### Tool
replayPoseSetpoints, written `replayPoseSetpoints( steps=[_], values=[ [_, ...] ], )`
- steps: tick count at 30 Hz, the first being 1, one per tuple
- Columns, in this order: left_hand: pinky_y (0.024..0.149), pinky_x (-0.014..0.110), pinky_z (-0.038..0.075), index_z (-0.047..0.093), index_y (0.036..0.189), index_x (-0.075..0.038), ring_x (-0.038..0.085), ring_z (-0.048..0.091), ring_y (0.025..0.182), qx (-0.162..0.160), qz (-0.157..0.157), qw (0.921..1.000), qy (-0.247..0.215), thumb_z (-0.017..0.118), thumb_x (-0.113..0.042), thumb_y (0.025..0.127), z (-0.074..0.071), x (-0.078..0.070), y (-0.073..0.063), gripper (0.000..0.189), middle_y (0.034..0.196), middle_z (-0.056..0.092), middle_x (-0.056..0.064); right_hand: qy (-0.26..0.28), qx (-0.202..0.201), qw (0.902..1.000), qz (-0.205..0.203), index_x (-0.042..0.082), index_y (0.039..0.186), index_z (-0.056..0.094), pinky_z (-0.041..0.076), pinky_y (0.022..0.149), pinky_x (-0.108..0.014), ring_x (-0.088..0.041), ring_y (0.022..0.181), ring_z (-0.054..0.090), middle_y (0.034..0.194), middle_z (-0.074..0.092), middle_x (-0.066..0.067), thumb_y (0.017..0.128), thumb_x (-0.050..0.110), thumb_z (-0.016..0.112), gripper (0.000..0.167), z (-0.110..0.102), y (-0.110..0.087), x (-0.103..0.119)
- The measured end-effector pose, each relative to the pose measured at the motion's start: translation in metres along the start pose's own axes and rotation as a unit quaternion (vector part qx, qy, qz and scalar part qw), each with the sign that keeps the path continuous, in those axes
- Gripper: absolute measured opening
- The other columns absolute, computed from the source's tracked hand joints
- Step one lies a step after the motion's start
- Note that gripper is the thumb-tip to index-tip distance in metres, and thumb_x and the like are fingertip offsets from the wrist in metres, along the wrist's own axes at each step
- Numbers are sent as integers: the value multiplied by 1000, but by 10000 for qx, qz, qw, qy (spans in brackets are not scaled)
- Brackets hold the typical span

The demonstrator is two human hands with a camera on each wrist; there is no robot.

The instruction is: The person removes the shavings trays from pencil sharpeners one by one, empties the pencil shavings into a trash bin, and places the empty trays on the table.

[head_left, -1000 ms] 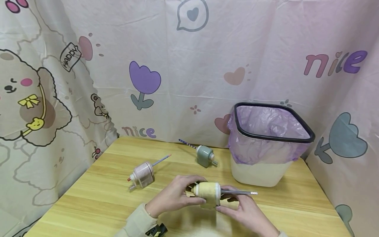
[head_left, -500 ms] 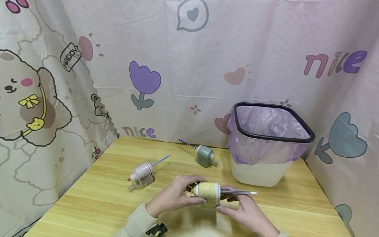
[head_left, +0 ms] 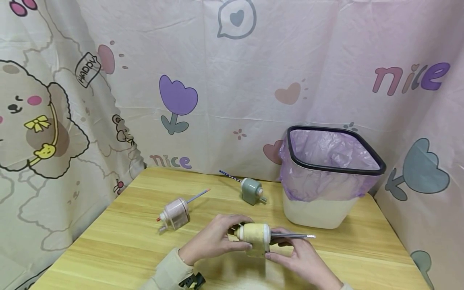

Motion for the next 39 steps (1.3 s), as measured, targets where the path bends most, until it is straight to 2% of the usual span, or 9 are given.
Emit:
replayPoseSetpoints(
  steps=[5, 9, 16, 21, 28, 39],
  values=[
    [89, 21, 61, 70, 135, -21, -1, 69, 99, 21, 1, 10000, -52, 88, -33, 91, 0, 0, 0, 49, 120, 78, -6, -161, 36, 9998, 134, 35, 134, 69, 62, 91, -32, -4, 108, 71, 120, 76, 20, 95, 49, 81, 43, -1, -2, 2],
    [88, 20, 61, 70, 135, -20, -1, 69, 98, 0, -9, 10000, -73, 88, -32, 91, 0, 0, 0, 49, 119, 78, -6, -150, 34, 9998, 157, 34, 134, 69, 62, 91, -31, -4, 108, 71, 120, 76, 20, 94, 49, 81, 44, 0, -1, 2],
    [85, 21, 61, 70, 135, -21, -1, 68, 95, -42, -86, 9997, -245, 88, -31, 90, 0, 0, -1, 49, 116, 78, -6, 344, -40, 9991, 230, 29, 131, 70, 62, 96, -32, -3, 110, 71, 121, 76, 18, 94, 42, 84, 42, 3, 1, 0],
    [86, 20, 60, 70, 135, -21, -1, 69, 96, -47, -58, 9998, -168, 88, -32, 90, 0, 0, 0, 49, 117, 78, -6, 696, -57, 9973, 230, 28, 130, 69, 62, 99, -34, -4, 112, 72, 120, 77, 15, 93, 38, 86, 42, 4, 1, -2],
    [88, 21, 61, 70, 135, -21, -1, 69, 98, 18, -16, 9999, -98, 88, -32, 91, 0, -1, 0, 49, 120, 79, -5, 470, -68, 9987, 155, 30, 131, 69, 62, 100, -37, -5, 111, 73, 122, 77, 16, 92, 41, 86, 44, 2, -1, -3],
    [89, 21, 60, 70, 135, -21, -1, 69, 99, 15, 46, 10000, -17, 88, -33, 91, -1, -2, 0, 50, 121, 79, -5, 514, 57, 9984, 243, 36, 128, 70, 62, 101, -37, -4, 111, 73, 123, 75, 20, 92, 43, 86, 40, 1, 0, -4]
  ],
)
Point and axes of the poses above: each hand's wrist, its own y-axis towards the middle knuckle, its own z-axis out of the palm, x = y × z, the point moved 3 cm from there along y, towards the middle knuckle
